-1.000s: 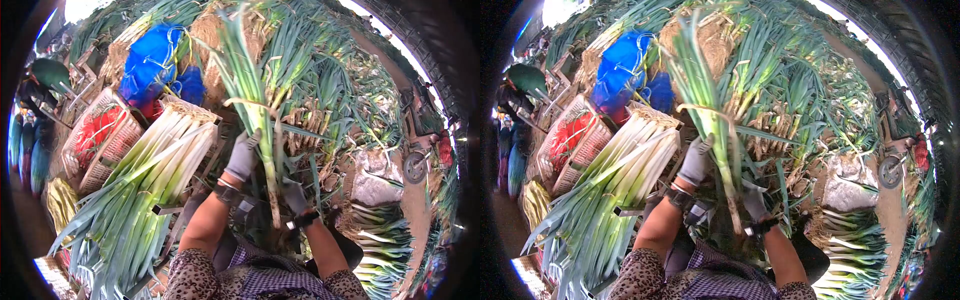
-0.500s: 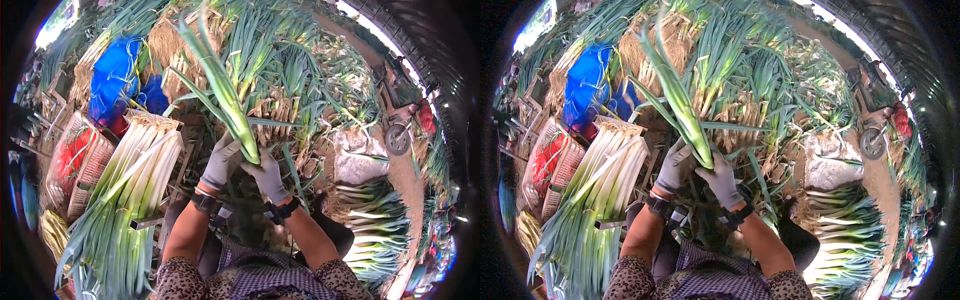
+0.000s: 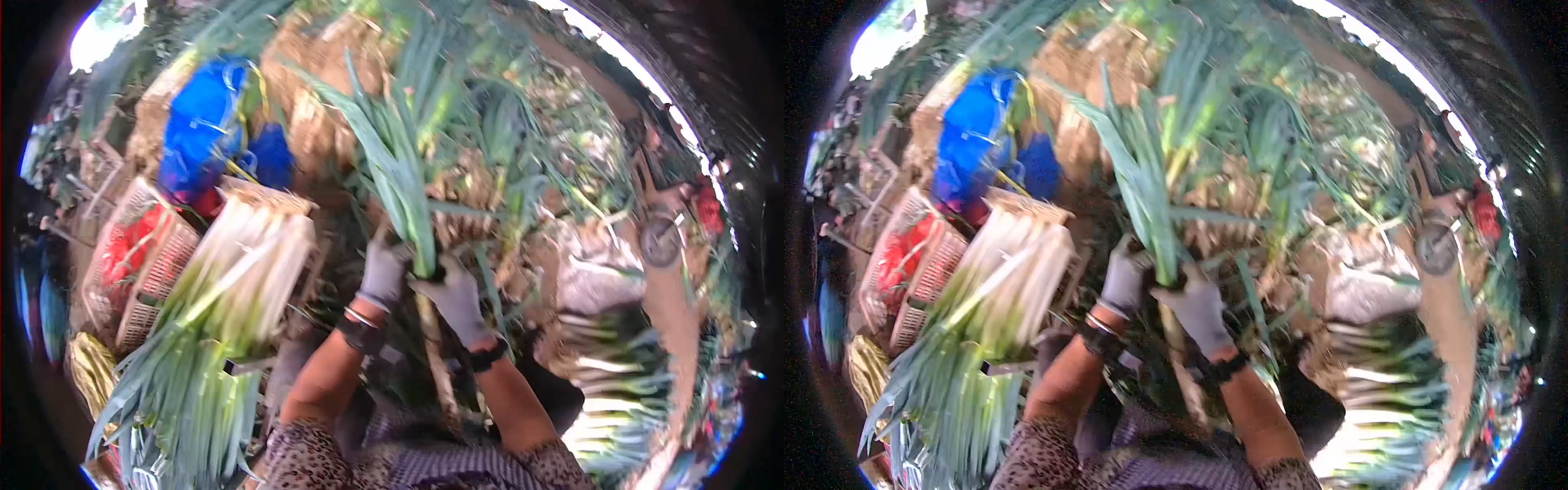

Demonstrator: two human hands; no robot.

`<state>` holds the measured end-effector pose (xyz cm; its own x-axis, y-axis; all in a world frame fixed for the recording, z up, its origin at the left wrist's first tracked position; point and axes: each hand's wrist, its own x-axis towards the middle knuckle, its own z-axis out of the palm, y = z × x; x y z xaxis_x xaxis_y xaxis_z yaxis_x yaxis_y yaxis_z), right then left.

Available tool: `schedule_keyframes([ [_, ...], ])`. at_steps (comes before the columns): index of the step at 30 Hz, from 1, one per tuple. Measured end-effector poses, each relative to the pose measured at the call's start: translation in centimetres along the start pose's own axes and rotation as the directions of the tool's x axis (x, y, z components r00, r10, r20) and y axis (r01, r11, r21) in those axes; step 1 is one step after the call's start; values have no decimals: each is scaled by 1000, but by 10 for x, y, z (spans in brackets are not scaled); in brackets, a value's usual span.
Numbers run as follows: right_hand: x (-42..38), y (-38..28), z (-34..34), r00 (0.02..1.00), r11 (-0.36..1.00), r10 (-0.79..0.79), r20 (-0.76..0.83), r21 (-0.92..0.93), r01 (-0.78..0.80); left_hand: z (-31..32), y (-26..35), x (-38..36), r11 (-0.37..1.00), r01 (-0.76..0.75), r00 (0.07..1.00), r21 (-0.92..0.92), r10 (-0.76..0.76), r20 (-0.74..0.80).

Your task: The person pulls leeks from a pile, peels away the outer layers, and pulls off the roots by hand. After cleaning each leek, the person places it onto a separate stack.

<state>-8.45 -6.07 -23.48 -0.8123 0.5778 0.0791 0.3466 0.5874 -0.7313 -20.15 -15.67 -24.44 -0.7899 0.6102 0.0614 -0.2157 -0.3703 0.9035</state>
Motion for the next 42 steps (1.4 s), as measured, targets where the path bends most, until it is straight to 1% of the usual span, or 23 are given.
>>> schedule_keyframes([
  [1,1,-6,-7,999,1000,11,46,26,-12,2,9,-2,994,-68,998,86,68,-4],
  [3,1,-6,-6,997,992,-39,59,125,31,-9,-22,10,988,56,997,-142,-62,-35],
  [5,2,11,7,999,988,-40,7,147,38,-17,-23,6,999,-22,1000,37,22,-9],
  [6,1,13,13,1000,982,0,-12,187,3,-15,-18,6,990,115,992,-78,-119,-49],
  [7,3,33,26,993,988,-63,-105,134,77,-13,-18,5,966,200,969,-164,-220,-112],
  [8,1,26,24,993,992,-67,-99,98,77,-12,-21,4,964,187,962,-188,-219,-165],
  [12,-4,0,11,999,972,-38,27,231,31,-16,-10,-4,977,129,983,-169,-149,-112],
  [15,-8,-12,15,999,963,-39,17,269,33,-35,-11,0,947,298,955,-118,-296,35],
  [16,-6,-11,14,997,973,-64,36,223,54,-34,-5,-4,944,307,950,-121,-311,-16],
  [20,-1,1,28,990,958,-144,2,249,139,-42,-22,-3,966,227,971,-120,-234,-41],
  [24,-23,-24,28,964,963,-242,-108,93,252,-39,-15,-7,991,129,983,-36,-133,-126],
  [25,-20,-20,28,974,958,-199,-105,186,216,-43,-18,-2,992,120,982,39,-113,-152],
  [27,-13,-17,26,989,918,-112,-97,371,140,-46,-23,0,994,59,993,-89,-68,-100],
  [28,-10,-15,19,989,934,-136,-56,326,146,-45,-15,-2,989,78,995,-129,-85,-51],
  [29,-5,1,23,999,934,-48,-12,353,49,-46,-6,-6,981,95,995,-170,-97,-3],
  [30,-7,-12,15,998,849,47,48,524,-65,-46,5,-11,970,113,993,-213,-107,41],
  [31,-12,-27,4,983,723,130,129,666,-183,-47,14,-14,960,172,984,-222,-158,81],
  [33,-14,-30,-7,972,732,110,206,645,-220,-48,28,-19,929,293,952,-227,-259,165],
  [37,-24,-27,-16,958,612,106,266,742,-274,-47,30,-21,989,138,990,52,-140,35],
  [38,-27,-21,-22,957,597,77,279,756,-269,-47,29,-22,987,163,987,-6,-163,-12],
  [40,-39,-12,-32,968,573,118,221,781,-248,-49,39,-24,989,33,997,146,-21,-80],
  [41,-46,-7,-44,989,667,76,126,731,-145,-52,36,-20,984,-5,995,177,22,-96],
  [42,-54,-6,-63,976,653,115,183,726,-213,-59,30,-17,994,-18,992,107,31,-125],
])
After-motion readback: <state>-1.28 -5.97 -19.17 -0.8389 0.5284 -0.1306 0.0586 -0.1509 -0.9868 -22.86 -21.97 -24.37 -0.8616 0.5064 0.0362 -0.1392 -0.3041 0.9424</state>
